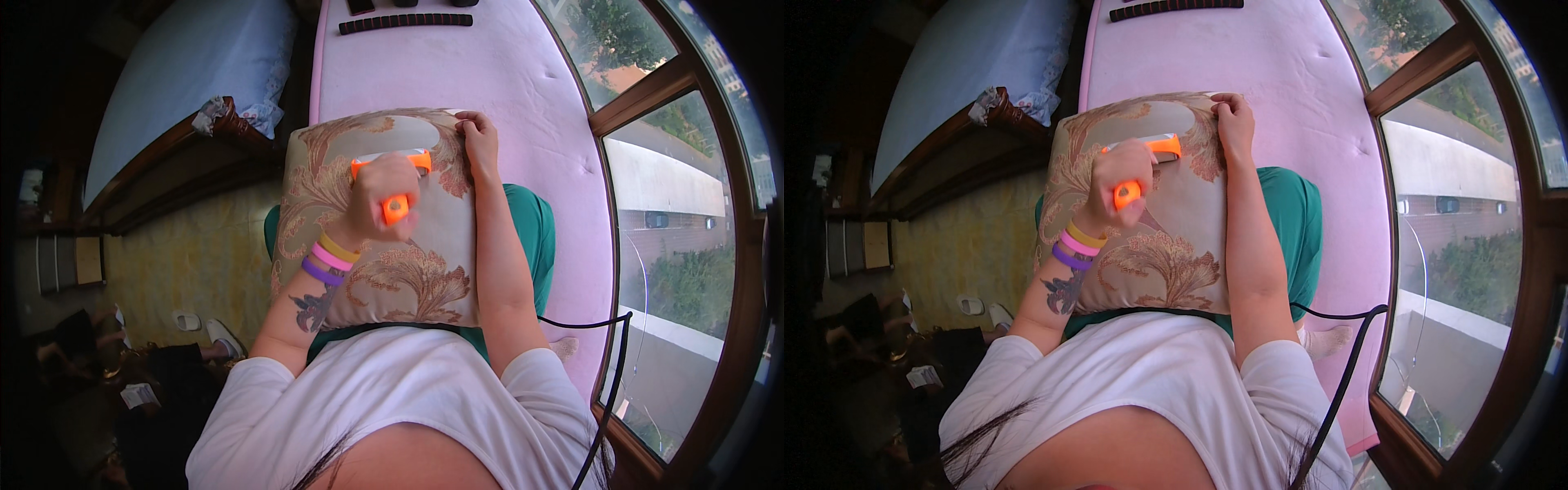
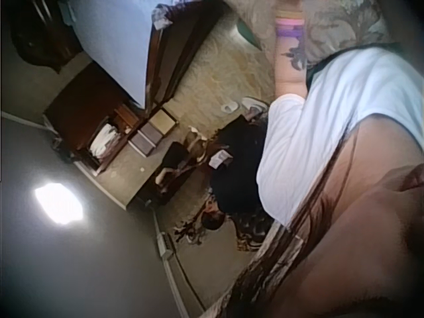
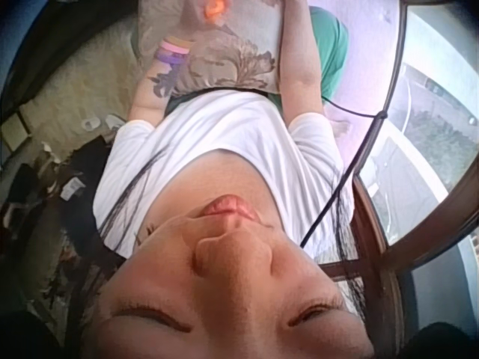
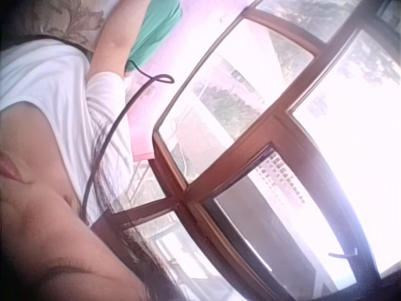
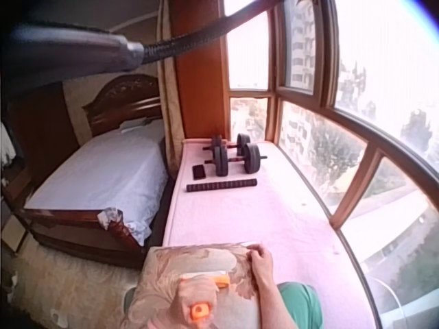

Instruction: The person uses an orange lint roller to clean a patterned cushion placed on their lap. They repeatedly roll the tool over the cushion's surface, covering different areas to remove lint or debris.

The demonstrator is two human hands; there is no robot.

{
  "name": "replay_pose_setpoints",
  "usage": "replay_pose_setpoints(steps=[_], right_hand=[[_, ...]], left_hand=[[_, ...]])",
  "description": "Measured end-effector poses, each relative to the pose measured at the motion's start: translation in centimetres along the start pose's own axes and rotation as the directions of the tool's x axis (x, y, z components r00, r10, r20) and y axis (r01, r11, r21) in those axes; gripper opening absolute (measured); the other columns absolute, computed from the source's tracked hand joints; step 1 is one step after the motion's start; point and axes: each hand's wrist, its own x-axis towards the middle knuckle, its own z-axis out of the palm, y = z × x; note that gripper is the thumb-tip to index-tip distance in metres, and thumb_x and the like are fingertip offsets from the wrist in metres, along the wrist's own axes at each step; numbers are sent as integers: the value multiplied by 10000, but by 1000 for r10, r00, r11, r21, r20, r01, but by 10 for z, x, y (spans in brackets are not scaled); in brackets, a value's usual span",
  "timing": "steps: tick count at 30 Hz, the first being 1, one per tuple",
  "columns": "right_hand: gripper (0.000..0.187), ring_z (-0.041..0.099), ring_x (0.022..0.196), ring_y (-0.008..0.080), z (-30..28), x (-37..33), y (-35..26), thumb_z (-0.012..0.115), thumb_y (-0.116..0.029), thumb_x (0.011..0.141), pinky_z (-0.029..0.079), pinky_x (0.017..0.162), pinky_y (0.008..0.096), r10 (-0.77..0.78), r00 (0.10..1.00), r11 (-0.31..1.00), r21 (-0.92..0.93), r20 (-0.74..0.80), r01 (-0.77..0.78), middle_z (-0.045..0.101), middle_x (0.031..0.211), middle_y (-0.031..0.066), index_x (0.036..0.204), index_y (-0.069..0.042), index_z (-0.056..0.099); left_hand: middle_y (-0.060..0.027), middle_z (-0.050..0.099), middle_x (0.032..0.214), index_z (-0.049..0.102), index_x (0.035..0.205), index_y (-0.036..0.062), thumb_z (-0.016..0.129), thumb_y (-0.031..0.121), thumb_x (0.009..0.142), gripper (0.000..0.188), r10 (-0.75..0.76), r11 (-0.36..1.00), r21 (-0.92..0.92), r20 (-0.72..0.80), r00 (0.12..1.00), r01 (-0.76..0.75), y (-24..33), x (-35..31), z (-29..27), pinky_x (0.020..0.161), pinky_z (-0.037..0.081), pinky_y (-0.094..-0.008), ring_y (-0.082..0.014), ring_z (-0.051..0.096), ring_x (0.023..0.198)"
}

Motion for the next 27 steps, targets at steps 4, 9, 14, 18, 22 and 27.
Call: replay_pose_setpoints(steps=[4, 9, 14, 18, 22, 27], right_hand=[[221, 587, 729, 140, 0, -1, -2, 448, -81, 788, 454, 693, 264, -14, 1000, 1000, -14, 1, 14, 634, 769, 76, 892, -25, 634], [227, 589, 729, 140, 0, -1, -3, 446, -86, 789, 455, 693, 265, 8, 1000, 1000, -27, -9, -9, 634, 763, 69, 897, -32, 638], [225, 587, 724, 135, -2, -2, -6, 447, -85, 789, 454, 685, 263, 5, 1000, 1000, -25, -9, -6, 635, 763, 63, 896, -32, 638], [222, 583, 718, 132, -2, -2, -6, 450, -83, 789, 454, 686, 259, 13, 1000, 1000, -15, -4, -13, 635, 764, 65, 896, -27, 636], [225, 575, 713, 126, -1, -3, -10, 448, -80, 792, 454, 686, 252, 6, 1000, 1000, 4, 0, -6, 630, 764, 70, 905, -20, 633], [222, 579, 723, 128, -3, -3, -8, 446, -70, 793, 456, 685, 252, 24, 1000, 999, 39, 5, -25, 626, 767, 74, 903, -6, 629]], left_hand=[[-54, 441, 551, 444, 542, 67, 554, 213, 636, 205, -97, 988, -131, -83, 992, 85, 3, 9, 3, 620, 457, -336, -228, 478, 553], [-37, 449, 534, 437, 524, 82, 524, 246, 729, 277, -74, 978, -201, -73, 995, 58, 51, -9, 10, 568, 457, -324, -206, 487, 525], [-20, 457, 530, 455, 528, 89, 578, 429, 803, 454, 24, 909, -416, 90, 996, 15, 104, -34, 2, 498, 460, -312, -205, 492, 475], [-28, 472, 551, 465, 532, 66, 582, 418, 819, 470, 221, 818, -573, 225, 949, -54, 131, -35, -2, 480, 466, -306, -209, 512, 487], [-24, 393, 526, 422, 517, 74, 610, 312, 747, 381, 364, 886, -400, 288, 885, -234, 114, -41, 21, 387, 345, -298, -185, 412, 425], [-35, 377, 535, 402, 525, 105, 655, 281, 630, 326, 363, 922, -230, 240, 900, -311, 73, -24, 39, 435, 325, -324, -208, 417, 483]])
